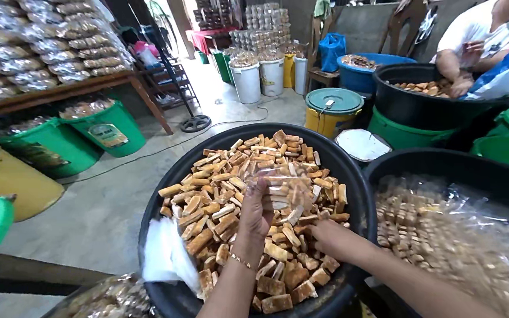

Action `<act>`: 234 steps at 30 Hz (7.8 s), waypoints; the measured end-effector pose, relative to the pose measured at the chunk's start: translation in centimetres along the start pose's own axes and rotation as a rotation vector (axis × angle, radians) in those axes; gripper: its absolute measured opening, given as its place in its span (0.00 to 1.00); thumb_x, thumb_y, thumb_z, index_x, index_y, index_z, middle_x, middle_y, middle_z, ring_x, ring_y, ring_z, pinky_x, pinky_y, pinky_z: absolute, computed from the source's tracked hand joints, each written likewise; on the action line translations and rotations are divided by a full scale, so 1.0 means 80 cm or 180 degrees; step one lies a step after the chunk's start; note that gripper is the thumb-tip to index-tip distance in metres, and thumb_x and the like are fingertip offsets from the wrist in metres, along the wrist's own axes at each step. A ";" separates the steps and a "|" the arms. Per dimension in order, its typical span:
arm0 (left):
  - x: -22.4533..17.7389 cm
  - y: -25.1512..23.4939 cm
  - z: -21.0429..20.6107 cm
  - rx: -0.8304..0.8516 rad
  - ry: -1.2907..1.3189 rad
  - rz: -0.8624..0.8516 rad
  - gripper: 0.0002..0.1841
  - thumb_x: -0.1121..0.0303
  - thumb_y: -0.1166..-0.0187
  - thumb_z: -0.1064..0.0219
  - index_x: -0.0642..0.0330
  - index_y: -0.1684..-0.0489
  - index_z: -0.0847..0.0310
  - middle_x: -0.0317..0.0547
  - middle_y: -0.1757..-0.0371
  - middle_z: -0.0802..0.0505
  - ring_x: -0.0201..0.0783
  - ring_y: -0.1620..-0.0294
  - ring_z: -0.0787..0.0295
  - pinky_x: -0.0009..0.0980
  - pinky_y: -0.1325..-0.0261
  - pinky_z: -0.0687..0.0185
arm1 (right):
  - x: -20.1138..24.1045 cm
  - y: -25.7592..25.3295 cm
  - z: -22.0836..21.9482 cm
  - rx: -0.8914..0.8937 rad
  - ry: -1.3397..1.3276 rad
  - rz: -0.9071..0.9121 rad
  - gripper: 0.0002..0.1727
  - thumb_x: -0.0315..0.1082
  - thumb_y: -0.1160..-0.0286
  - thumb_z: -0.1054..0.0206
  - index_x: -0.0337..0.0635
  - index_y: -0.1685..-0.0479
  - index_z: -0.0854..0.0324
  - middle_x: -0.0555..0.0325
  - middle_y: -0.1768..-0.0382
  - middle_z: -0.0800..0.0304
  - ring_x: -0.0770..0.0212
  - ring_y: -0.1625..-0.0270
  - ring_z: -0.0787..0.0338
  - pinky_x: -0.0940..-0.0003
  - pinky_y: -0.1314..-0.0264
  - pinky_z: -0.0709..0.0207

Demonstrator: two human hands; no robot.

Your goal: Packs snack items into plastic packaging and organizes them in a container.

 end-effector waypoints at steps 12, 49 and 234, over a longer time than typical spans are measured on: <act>-0.006 -0.001 0.003 -0.0015 0.0137 -0.0228 0.16 0.63 0.05 0.59 0.59 0.42 0.25 0.45 0.61 0.06 0.37 0.63 0.05 0.34 0.58 0.06 | -0.008 0.017 0.001 -0.0425 -0.0859 0.0172 0.18 0.32 0.14 0.39 0.29 0.33 0.21 0.30 0.33 0.19 0.35 0.31 0.17 0.41 0.25 0.26; 0.020 0.039 -0.035 0.0420 -0.0536 0.0081 0.17 0.74 0.10 0.49 0.63 0.26 0.33 0.44 0.56 0.07 0.35 0.60 0.05 0.32 0.53 0.07 | -0.010 0.086 0.060 -0.1873 -0.2844 0.1725 0.09 0.28 0.24 0.41 0.37 0.55 0.16 0.60 0.42 0.13 0.73 0.47 0.12 0.73 0.45 0.14; 0.042 0.101 -0.020 0.1956 -0.5301 -0.0144 0.21 0.76 0.24 0.33 0.70 0.31 0.21 0.63 0.33 0.15 0.53 0.41 0.13 0.46 0.36 0.18 | 0.002 0.086 0.009 -0.2460 -0.1144 0.1621 0.17 0.29 0.26 0.28 0.34 0.39 0.14 0.39 0.46 0.13 0.50 0.47 0.10 0.63 0.42 0.14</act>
Point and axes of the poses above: each hand's wrist, its own y-axis away from the middle knuckle, its own z-axis out of the back of the hand, x = y × z, the point moved 5 cm from there along -y, towards the middle knuckle
